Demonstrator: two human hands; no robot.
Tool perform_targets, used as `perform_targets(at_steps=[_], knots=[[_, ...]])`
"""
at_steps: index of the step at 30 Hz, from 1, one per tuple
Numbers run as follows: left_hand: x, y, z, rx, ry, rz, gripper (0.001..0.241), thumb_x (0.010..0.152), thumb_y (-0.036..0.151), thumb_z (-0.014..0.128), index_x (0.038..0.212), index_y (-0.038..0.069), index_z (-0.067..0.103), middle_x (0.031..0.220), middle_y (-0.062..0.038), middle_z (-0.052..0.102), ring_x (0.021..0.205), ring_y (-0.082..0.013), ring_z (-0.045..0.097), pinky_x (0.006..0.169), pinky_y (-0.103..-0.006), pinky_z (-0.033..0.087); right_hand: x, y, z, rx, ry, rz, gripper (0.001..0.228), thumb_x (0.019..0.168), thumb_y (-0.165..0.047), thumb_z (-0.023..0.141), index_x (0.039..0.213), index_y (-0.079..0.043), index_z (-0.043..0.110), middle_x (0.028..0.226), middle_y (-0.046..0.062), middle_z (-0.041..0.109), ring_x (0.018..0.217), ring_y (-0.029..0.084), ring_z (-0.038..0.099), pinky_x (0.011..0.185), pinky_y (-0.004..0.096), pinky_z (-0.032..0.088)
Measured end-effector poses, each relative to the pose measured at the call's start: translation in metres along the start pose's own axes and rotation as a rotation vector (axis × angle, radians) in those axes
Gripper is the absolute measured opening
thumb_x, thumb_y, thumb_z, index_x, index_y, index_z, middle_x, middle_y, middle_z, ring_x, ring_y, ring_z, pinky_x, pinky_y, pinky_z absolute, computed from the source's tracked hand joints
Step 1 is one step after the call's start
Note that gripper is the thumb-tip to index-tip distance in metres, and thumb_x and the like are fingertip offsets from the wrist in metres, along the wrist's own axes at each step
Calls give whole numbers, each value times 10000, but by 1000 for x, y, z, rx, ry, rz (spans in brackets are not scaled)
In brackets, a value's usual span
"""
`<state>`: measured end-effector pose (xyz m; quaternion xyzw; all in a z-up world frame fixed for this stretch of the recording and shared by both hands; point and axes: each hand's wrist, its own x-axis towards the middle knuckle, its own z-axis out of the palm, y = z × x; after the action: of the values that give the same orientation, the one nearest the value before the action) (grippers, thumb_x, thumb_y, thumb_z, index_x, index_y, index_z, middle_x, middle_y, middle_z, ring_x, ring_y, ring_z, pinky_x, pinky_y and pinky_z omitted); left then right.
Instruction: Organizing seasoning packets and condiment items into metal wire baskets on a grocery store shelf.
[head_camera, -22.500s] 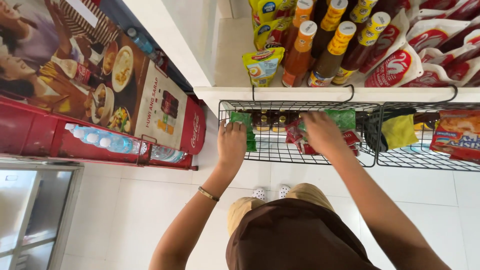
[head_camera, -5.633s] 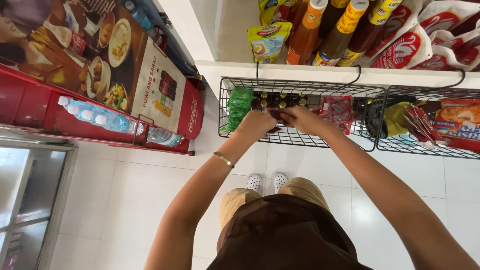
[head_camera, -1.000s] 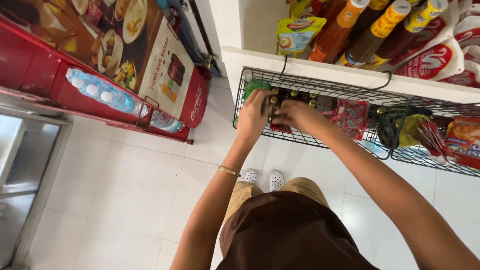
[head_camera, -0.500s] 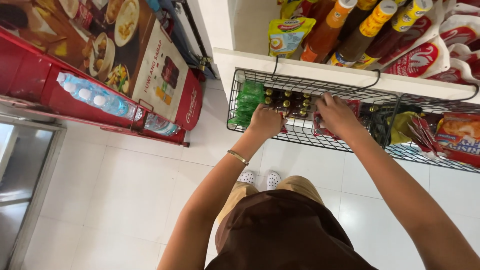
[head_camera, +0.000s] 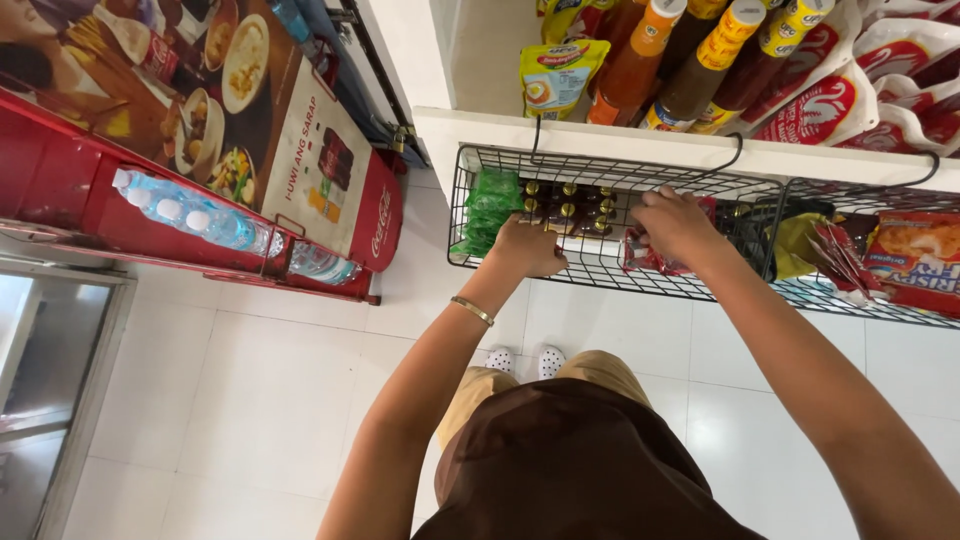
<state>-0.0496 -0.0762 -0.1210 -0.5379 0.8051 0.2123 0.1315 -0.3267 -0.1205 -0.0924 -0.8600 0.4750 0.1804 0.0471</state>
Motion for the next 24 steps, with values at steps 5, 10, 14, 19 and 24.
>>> perform_targets(at_steps=[5,10,14,19,24], knots=[[-30,7,-32,-12,-15,25,679,862,644,345,1148,175,744,1207,-101,732,1189,-285,667,1144,-475,304,-16,-10,-36,196,-45,11,377,948,-273,667,1301,-142,688,1227,105,696,1245,324,549,1044,586,452],[-51,9,-44,10,71,66,731,944,643,266,1163,153,763,1281,-108,696,1268,-295,619,1126,-458,384,-45,-62,-115,489,36,-2,281,997,-135,591,1258,-34,607,1146,287,719,1107,479,675,960,619,512],[-55,0,-35,30,396,114,288,925,242,545,1065,118,765,935,-107,761,959,-339,742,900,-469,533,-31,-89,-114,680,255,-51,189,1025,-180,604,1167,-68,550,1046,249,736,999,479,707,846,590,549],[-67,-18,-45,18,702,76,317,817,24,600,1089,148,703,935,-32,721,855,-282,746,799,-412,604,-1,-112,-99,785,275,-196,186,994,-164,641,1141,-110,541,1046,202,763,1009,433,719,823,534,569],[-121,-6,-89,-181,777,-31,389,888,-101,515,1198,81,664,1083,-105,697,986,-320,738,842,-437,618,21,-117,-64,795,33,-286,436,1055,-143,514,1484,-78,476,1305,273,658,1126,488,652,875,579,554]])
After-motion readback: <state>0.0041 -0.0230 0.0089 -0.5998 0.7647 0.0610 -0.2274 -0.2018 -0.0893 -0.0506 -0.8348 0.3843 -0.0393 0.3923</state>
